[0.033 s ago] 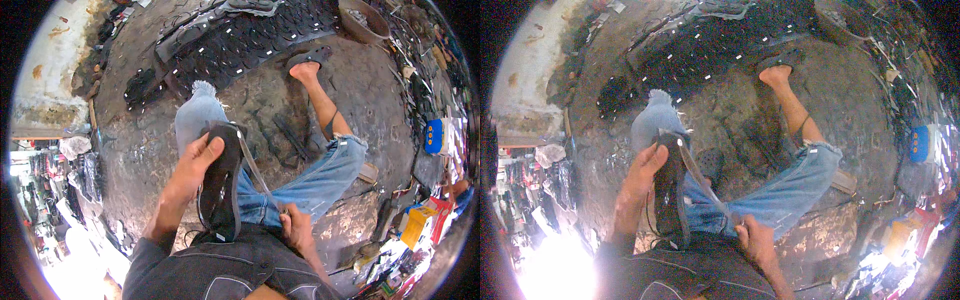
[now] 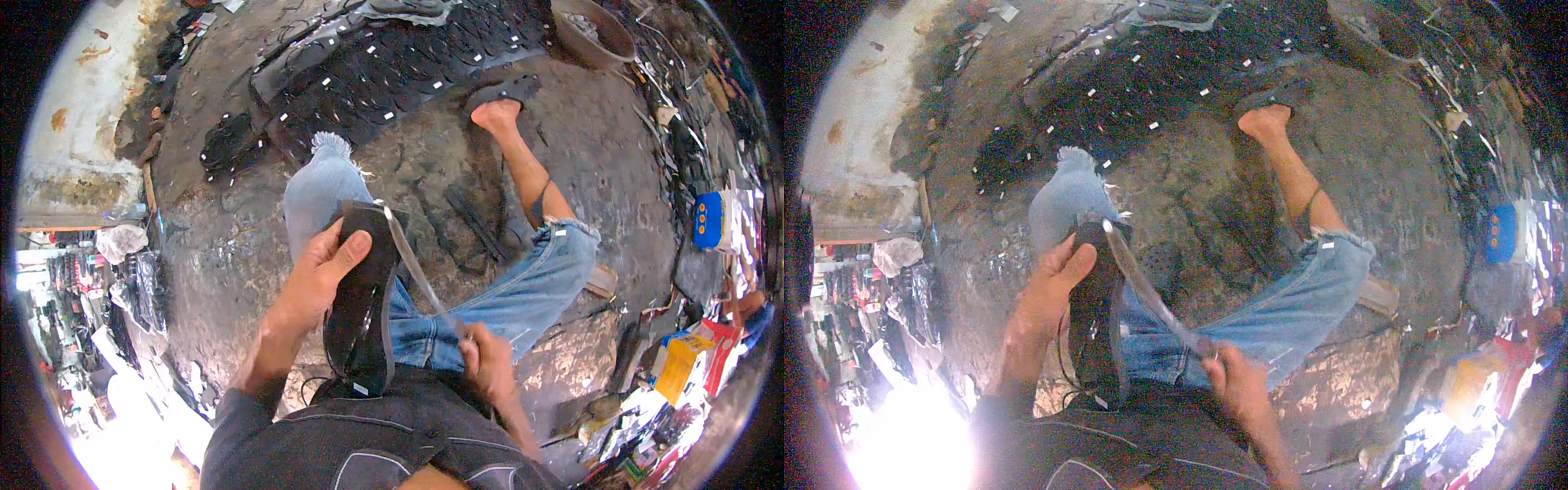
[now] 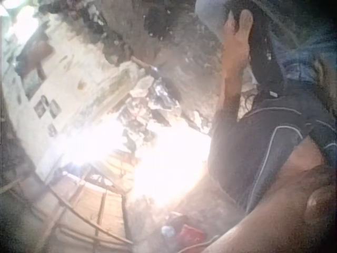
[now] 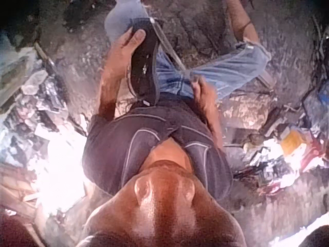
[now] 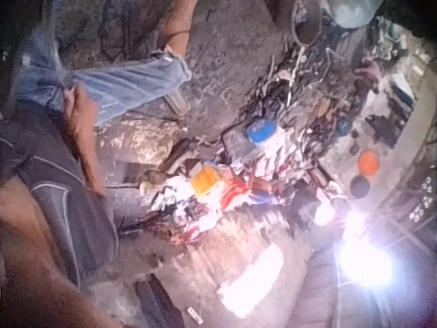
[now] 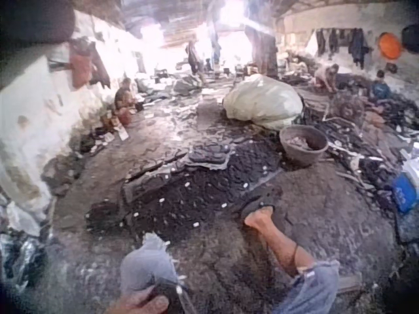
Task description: The person sits on the floor and uses a knife to trim excess material from the edges of black flip-flops. They handle the slippers one at a time, scraping the blade along the edges, and place the finished items into a growing pile on the floor.
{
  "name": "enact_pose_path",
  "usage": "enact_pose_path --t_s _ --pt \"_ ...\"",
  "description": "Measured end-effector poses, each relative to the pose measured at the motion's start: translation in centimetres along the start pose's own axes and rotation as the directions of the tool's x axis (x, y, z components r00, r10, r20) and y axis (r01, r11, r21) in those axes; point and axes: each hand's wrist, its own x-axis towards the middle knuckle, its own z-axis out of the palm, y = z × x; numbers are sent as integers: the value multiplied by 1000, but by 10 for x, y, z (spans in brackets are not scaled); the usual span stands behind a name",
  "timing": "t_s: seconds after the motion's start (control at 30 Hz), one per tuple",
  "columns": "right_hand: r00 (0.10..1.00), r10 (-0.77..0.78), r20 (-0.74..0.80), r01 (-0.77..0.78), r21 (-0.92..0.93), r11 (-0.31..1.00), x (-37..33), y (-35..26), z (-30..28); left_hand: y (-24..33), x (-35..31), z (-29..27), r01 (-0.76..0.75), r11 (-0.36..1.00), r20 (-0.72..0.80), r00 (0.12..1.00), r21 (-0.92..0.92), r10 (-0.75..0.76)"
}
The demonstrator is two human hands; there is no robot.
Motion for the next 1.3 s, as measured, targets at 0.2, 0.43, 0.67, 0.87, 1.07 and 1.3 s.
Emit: enact_pose_path --t_s 0.2,0.43,0.67,0.87,1.07,1.3 --pt "973 -169 160 185 -91 978 102 -32 -66 1 14 3 -79 978 100 993 193 60" --pt "860 -348 373 392 -45 919 176 -80 -93 8 26 10 -85 958 264 964 273 11" --pt "969 -224 -104 242 230 943 216 -36 -56 68 26 77 -332 824 655 753 460 -62" --pt "861 231 -452 111 612 783 147 14 -71 62 46 59 -328 910 -172 941 -255 291" --pt "912 -84 -402 198 251 948 45 12 -14 1 56 71 -46 716 77 987 -696 138" --pt "924 109 -367 31 357 934 -7 16 5 6 42 84 -63 689 25 993 -722 117"
